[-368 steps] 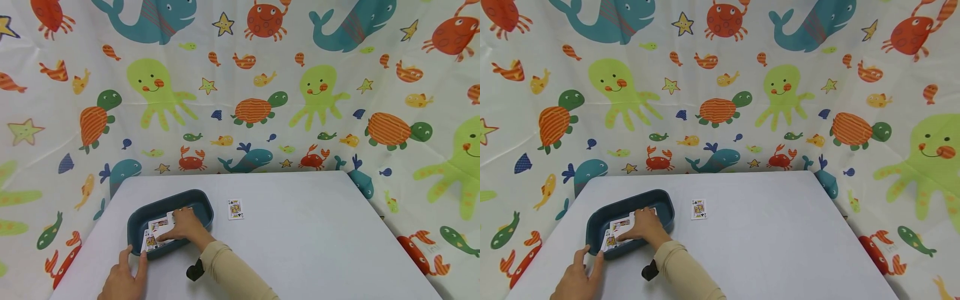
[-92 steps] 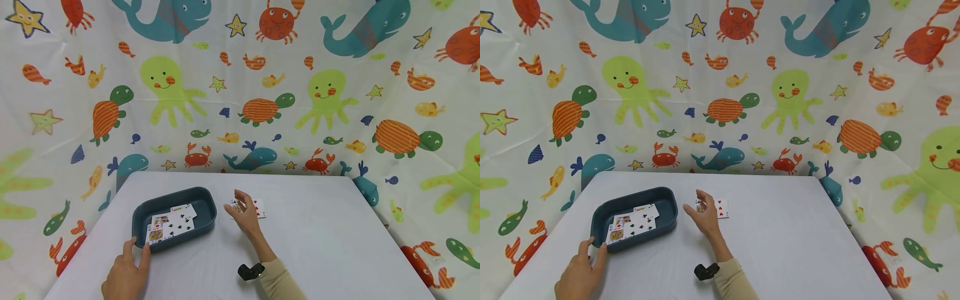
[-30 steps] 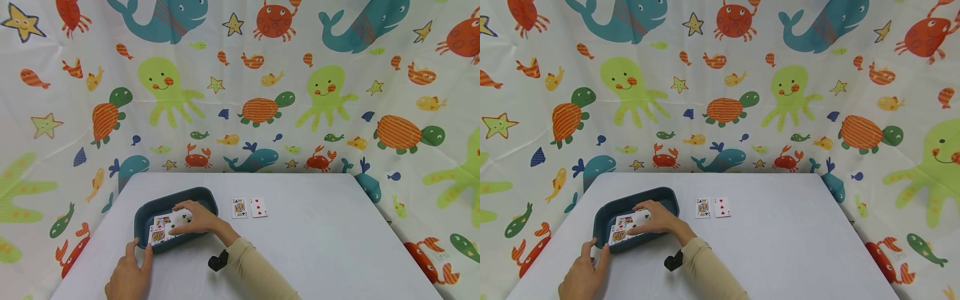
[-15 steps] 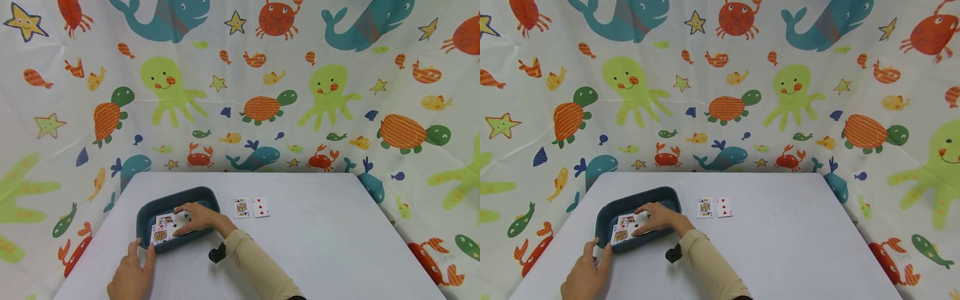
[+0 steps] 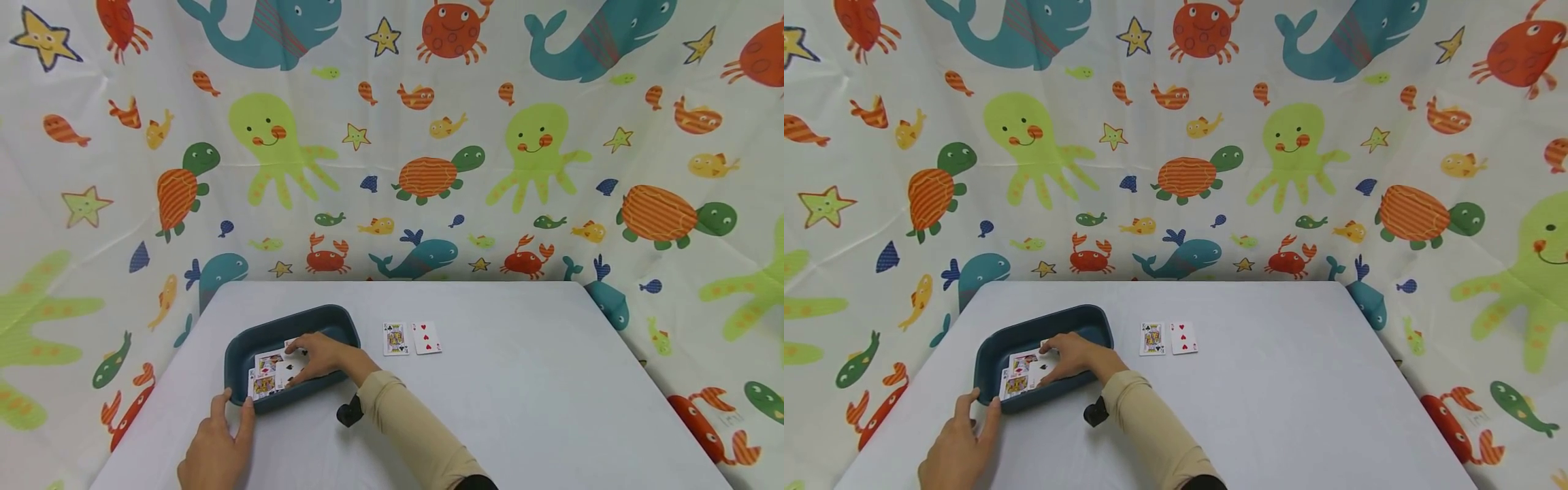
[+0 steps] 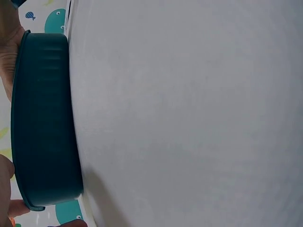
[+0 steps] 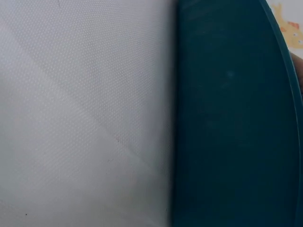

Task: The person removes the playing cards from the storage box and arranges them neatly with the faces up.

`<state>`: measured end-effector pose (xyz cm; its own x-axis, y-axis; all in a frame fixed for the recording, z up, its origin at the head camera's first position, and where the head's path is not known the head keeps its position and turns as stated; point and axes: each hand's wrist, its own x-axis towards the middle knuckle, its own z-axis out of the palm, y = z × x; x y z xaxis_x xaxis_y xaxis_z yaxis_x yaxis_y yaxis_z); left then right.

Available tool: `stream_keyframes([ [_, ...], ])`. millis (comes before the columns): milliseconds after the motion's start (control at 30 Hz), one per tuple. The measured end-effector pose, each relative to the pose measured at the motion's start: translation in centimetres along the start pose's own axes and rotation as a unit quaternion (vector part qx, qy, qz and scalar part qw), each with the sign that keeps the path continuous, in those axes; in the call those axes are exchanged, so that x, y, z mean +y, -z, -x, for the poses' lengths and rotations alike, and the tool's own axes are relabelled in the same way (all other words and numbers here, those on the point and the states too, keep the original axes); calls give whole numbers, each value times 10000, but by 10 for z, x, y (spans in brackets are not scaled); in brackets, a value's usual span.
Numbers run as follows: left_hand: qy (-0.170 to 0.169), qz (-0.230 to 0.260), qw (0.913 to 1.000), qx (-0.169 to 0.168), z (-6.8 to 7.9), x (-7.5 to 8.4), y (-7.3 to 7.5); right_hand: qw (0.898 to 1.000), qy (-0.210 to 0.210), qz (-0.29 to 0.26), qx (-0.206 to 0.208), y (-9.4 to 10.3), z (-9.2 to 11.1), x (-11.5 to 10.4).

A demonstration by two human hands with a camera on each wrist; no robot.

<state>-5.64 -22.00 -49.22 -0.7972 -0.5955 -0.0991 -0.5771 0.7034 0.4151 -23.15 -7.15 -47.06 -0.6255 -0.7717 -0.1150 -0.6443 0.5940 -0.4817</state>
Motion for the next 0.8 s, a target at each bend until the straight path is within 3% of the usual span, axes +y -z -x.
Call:
stream_keyframes([
  [267, -12, 13, 10000, -31, -2, -1, 1, 9976, 251, 638, -84, -2, -8, 0],
  [800, -58, 63, 10000, 43, 0, 2, 3, 9977, 272, 624, -62, -4, -13, 2],
])
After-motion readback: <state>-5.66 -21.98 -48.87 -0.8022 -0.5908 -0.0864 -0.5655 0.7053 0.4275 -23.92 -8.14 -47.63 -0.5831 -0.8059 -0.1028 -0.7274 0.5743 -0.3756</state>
